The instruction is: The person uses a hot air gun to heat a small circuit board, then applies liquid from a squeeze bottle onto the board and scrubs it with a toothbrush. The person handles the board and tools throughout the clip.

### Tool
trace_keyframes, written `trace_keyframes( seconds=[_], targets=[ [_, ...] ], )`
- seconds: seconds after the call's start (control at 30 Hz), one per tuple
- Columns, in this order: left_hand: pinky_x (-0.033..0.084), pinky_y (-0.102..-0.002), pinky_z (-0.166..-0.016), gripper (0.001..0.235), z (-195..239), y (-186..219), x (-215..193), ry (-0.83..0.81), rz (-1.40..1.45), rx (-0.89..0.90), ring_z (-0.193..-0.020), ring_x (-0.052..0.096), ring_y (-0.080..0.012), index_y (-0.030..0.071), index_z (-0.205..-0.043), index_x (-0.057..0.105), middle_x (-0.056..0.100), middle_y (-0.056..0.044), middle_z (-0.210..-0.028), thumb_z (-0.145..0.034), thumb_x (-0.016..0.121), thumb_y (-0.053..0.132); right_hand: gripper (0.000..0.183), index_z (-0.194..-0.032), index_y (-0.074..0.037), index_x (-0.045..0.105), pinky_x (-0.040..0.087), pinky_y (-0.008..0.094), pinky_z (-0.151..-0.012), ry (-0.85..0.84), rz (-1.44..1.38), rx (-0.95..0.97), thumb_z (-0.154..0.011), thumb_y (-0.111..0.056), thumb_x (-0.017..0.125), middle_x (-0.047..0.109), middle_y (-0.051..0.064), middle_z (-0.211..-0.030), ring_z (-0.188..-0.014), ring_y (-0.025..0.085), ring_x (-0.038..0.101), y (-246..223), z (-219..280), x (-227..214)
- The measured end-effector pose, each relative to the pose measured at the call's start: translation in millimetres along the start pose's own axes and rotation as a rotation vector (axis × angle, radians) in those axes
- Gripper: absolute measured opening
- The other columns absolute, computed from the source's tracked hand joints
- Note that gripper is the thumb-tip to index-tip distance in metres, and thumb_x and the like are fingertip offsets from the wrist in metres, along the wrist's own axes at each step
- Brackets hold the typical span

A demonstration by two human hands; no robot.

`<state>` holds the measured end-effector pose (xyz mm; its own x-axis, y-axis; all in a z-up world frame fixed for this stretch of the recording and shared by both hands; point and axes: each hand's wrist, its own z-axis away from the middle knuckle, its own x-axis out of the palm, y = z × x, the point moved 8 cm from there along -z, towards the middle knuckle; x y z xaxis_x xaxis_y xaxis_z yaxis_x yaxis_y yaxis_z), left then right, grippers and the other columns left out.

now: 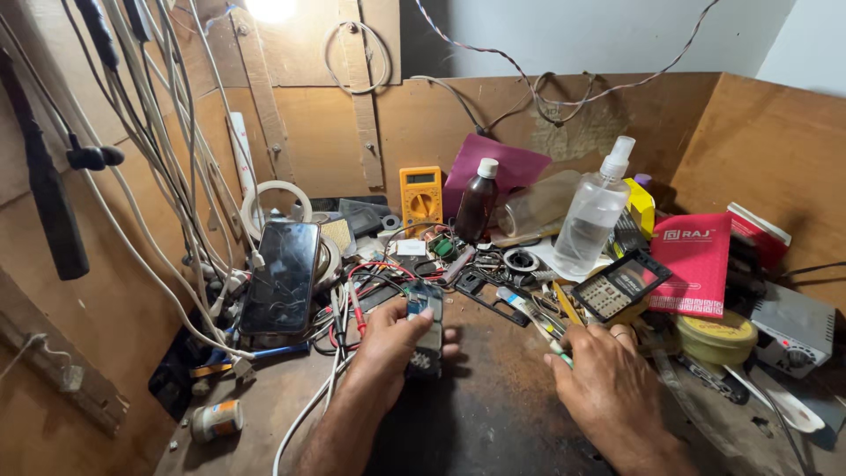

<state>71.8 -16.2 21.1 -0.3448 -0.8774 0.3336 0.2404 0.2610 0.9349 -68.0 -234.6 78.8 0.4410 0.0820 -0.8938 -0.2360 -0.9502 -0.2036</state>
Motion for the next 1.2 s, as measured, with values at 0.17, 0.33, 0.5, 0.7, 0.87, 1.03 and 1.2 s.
trace_keyframes(
  seconds=[0.17, 0.33, 0.5, 0.7, 0.87, 1.03, 1.2],
  targets=[
    [0.063, -0.034, -0.065, 0.037, -2.9, 8.1, -21.8, 0.15, -0.437, 0.128, -0.075, 0.078, -0.0225, -0.005, -0.111, 0.074, 0.081, -0.014, -0.088, -0.076, 0.079, 0.008, 0.023, -0.097, -0.007, 0.068, 0.049, 0.045, -0.09, 0.098, 0.049, -0.06, -0.085, -0.027, 0.069, 0.069, 0.013, -0.095, -0.098, 0.034, 0.063, -4.8, 0.8, 4.5],
    [0.06, -0.036, -0.072, 0.042, -8.4, 20.8, -7.5, 0.202, -0.852, 0.28, -0.079, 0.078, -0.0212, 0.006, -0.114, 0.078, 0.08, -0.013, -0.089, -0.073, 0.084, 0.016, 0.018, -0.097, -0.005, 0.067, 0.052, 0.047, -0.072, 0.362, -0.345, -0.036, -0.086, -0.02, 0.067, 0.071, 0.017, -0.091, -0.085, 0.04, 0.067, 9.4, -6.3, 3.5],
    [0.055, -0.04, -0.088, 0.042, 3.2, 46.7, 20.6, 0.172, -1.039, 0.488, -0.098, 0.073, -0.0285, 0.014, -0.113, 0.079, 0.078, -0.014, -0.101, -0.072, 0.084, 0.015, 0.016, -0.101, -0.007, 0.068, 0.051, 0.035, -0.055, 0.283, -0.728, 0.122, -0.093, -0.021, 0.064, 0.068, 0.009, -0.069, -0.061, 0.023, 0.064, 45.5, -34.1, 24.4],
    [0.051, -0.043, -0.096, 0.054, 7.4, 46.8, 33.6, 0.13, -1.233, 0.251, -0.113, 0.064, -0.0304, 0.022, -0.13, 0.069, 0.063, -0.012, -0.118, -0.078, 0.082, 0.024, 0.026, -0.099, -0.007, 0.065, 0.023, 0.031, -0.036, -0.069, -1.221, 0.569, -0.096, -0.032, 0.068, 0.045, 0.001, -0.056, -0.038, 0.011, 0.031, 78.6, -36.4, 30.0],
    [0.047, -0.047, -0.098, 0.051, 5.8, 40.8, 44.2, 0.144, -1.372, 0.281, -0.116, 0.058, -0.0346, 0.018, -0.132, 0.064, 0.058, -0.015, -0.123, -0.084, 0.079, 0.027, 0.025, -0.1, -0.008, 0.065, 0.018, 0.03, -0.033, 0.009, -1.27, 0.549, -0.092, -0.03, 0.071, 0.034, -0.003, -0.055, -0.036, 0.008, 0.026, 82.8, -38.1, -12.1],
    [0.048, -0.047, -0.095, 0.049, 2.4, 49.1, 65.0, 0.172, -1.245, 0.54, -0.112, 0.06, -0.0368, 0.009, -0.127, 0.064, 0.063, -0.019, -0.115, -0.083, 0.078, 0.027, 0.032, -0.093, -0.003, 0.054, 0.024, 0.032, -0.032, 0.147, -1.248, 0.55, -0.096, -0.032, 0.067, 0.038, -0.001, -0.054, -0.037, 0.009, 0.032, 84.4, -33.8, -24.0],
    [0.055, -0.042, -0.079, 0.038, -1.4, 63.5, 110.9, 0.115, -0.829, 0.718, -0.091, 0.07, -0.0298, 0.004, -0.105, 0.075, 0.075, -0.014, -0.094, -0.087, 0.075, 0.037, 0.029, -0.093, -0.006, 0.071, 0.041, 0.035, -0.048, 0.149, -0.871, 0.322, -0.097, -0.035, 0.065, 0.056, 0.006, -0.058, -0.051, 0.015, 0.051, 58.0, -33.2, -16.5]
  ],
)
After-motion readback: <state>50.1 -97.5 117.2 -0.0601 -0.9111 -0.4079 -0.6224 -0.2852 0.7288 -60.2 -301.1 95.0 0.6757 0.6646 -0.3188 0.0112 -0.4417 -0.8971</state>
